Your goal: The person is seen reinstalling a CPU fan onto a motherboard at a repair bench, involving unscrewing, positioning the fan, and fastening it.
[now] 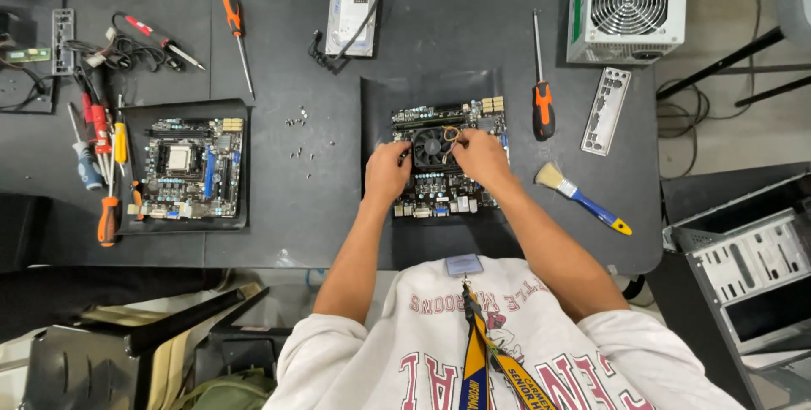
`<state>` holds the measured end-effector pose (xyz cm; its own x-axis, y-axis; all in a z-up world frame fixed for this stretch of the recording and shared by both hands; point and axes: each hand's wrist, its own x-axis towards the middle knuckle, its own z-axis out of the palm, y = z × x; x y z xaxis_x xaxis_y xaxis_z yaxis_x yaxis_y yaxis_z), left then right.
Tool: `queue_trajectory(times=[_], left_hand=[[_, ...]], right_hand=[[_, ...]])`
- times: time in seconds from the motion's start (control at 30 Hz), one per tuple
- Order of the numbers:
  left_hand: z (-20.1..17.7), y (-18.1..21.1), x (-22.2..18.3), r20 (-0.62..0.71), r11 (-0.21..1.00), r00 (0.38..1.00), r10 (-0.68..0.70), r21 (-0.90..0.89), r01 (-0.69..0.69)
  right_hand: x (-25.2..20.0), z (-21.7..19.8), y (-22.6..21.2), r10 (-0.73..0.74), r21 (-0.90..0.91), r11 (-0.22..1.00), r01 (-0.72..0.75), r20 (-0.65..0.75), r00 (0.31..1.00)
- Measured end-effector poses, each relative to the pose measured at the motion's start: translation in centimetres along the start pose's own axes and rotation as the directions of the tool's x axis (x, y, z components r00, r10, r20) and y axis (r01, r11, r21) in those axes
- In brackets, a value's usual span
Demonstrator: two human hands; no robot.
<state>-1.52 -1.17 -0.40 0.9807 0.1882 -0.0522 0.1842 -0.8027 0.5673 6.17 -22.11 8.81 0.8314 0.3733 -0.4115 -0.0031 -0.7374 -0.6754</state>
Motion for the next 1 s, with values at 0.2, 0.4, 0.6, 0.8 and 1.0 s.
queue_trajectory(times=[0.2,0.4,0.6,0.8,1.0], left_hand=[[-1.2,4.5,-0.8,-0.013,0.952,0.958,-0.286,-0.121,0.283],[-0.9,2.4,0.3,0.088,0.951,0.951,-0.296,-0.068,0.302],[-1.8,0.5,1.9,0.171,0.98,0.967,-0.191,-0.022,0.197],[0.9,-0.1,0.5,0.034,0.99,0.99,-0.136,0.045,0.134],[0.2,1.0,-0.7,-0.025,0.984,0.992,-0.126,0.127,0.128]], right_hand=[[-0.1,0.5,-0.5,-0.039,-0.033,0.999,0.038,-0.03,0.999],[-0.1,0.9,0.2,-0.039,-0.053,0.998,0.037,-0.023,0.999],[0.7,1.5,1.8,0.005,0.044,0.999,-0.006,0.012,1.0],[-0.7,0.6,0.1,0.041,0.049,0.998,-0.042,0.011,0.999],[-0.5,1.6,-0.1,-0.042,0.018,0.999,0.043,-0.052,0.998]])
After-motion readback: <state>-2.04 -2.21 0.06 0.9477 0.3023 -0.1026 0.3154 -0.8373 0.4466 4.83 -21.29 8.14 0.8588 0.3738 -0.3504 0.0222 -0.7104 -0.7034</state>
